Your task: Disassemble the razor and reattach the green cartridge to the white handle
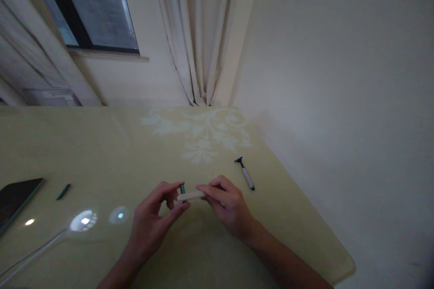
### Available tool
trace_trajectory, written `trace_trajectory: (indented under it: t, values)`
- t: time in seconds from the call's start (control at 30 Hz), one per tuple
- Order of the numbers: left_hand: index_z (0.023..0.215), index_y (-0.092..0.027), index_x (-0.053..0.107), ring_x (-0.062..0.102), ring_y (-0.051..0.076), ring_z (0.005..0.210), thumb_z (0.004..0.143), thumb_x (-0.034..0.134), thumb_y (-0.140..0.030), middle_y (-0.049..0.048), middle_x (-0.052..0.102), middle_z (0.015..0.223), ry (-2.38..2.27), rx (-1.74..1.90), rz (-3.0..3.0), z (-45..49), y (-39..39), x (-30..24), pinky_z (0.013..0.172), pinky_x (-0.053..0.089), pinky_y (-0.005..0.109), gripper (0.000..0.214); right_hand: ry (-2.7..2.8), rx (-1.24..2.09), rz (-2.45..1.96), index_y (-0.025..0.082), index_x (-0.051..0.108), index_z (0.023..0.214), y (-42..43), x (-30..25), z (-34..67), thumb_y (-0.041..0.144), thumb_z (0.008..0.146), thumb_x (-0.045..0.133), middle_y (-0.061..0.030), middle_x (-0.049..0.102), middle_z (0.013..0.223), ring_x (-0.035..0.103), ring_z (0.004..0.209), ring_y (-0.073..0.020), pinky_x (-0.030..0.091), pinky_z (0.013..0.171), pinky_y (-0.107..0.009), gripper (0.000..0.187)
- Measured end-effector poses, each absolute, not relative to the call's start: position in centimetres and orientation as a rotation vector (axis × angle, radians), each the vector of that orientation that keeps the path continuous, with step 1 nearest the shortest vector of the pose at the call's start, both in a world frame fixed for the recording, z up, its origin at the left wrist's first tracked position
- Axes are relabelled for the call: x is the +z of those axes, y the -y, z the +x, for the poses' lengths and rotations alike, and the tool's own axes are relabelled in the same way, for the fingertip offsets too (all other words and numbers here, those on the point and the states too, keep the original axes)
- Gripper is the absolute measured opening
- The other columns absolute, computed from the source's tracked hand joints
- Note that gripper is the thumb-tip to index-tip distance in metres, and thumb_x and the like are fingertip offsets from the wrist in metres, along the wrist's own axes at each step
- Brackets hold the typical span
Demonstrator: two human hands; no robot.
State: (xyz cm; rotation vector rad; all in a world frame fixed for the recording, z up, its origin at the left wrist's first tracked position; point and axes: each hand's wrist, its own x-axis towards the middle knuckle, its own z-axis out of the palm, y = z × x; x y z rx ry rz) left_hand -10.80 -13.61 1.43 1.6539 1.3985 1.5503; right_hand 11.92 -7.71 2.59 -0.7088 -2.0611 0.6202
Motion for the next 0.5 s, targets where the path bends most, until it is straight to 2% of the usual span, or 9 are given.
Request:
trace_trajectory:
  t: [0.2,0.3,0.37,0.43,0.5]
  values:
    - [0.125,-0.029,0.078,0.065,0.015,0.072,0.091,0.082,-0.029,-0.0023,0.065,0.084,-1.399,1.527,1.683,-11.7,13.2,1.0,0.071,0.055,0.027,0.034,2.09,0.651,-0.604,0.024,0.079,0.133,7.2,3.2,12.2,0.033,0.112,0.059,-0.0074,0.067,0.1,0.065,0.085,-0.017,0.054,0.075,-0.028,0.03]
    - [0.123,-0.028,0.078,0.064,0.014,0.07,0.09,0.083,-0.031,-0.0026,0.066,0.083,-1.46,1.493,1.702,-12.1,12.6,0.7,0.071,0.055,0.027,0.033,1.892,0.549,-0.842,0.021,0.081,0.126,5.0,4.0,14.0,0.037,0.111,0.06,-0.0077,0.069,0.098,0.066,0.088,-0.0191,0.053,0.077,-0.029,0.031]
    - [0.121,-0.027,0.079,0.063,0.015,0.069,0.089,0.084,-0.034,-0.0028,0.067,0.081,-1.495,1.452,1.745,-12.2,12.3,0.4,0.071,0.054,0.028,0.033,1.75,0.465,-1.181,0.018,0.082,0.115,2.8,4.4,16.1,0.041,0.109,0.057,-0.0058,0.069,0.089,0.063,0.081,-0.0194,0.05,0.073,-0.029,0.034]
    - [0.119,-0.026,0.079,0.063,0.016,0.068,0.088,0.084,-0.038,-0.0023,0.068,0.08,-1.512,1.387,1.786,-12.0,12.0,0.0,0.07,0.055,0.029,0.034,1.719,0.463,-1.322,0.014,0.081,0.109,0.6,4.5,18.4,0.04,0.108,0.054,-0.0035,0.065,0.076,0.06,0.07,-0.0188,0.045,0.065,-0.028,0.037]
    - [0.12,-0.024,0.078,0.065,0.018,0.07,0.089,0.08,-0.043,-0.0008,0.07,0.079,-1.524,1.283,1.804,-11.5,11.7,-0.4,0.072,0.056,0.031,0.036,1.728,0.472,-1.431,0.014,0.079,0.091,-1.2,4.3,20.5,0.038,0.106,0.056,-0.0013,0.06,0.066,0.056,0.062,-0.0176,0.04,0.06,-0.027,0.037]
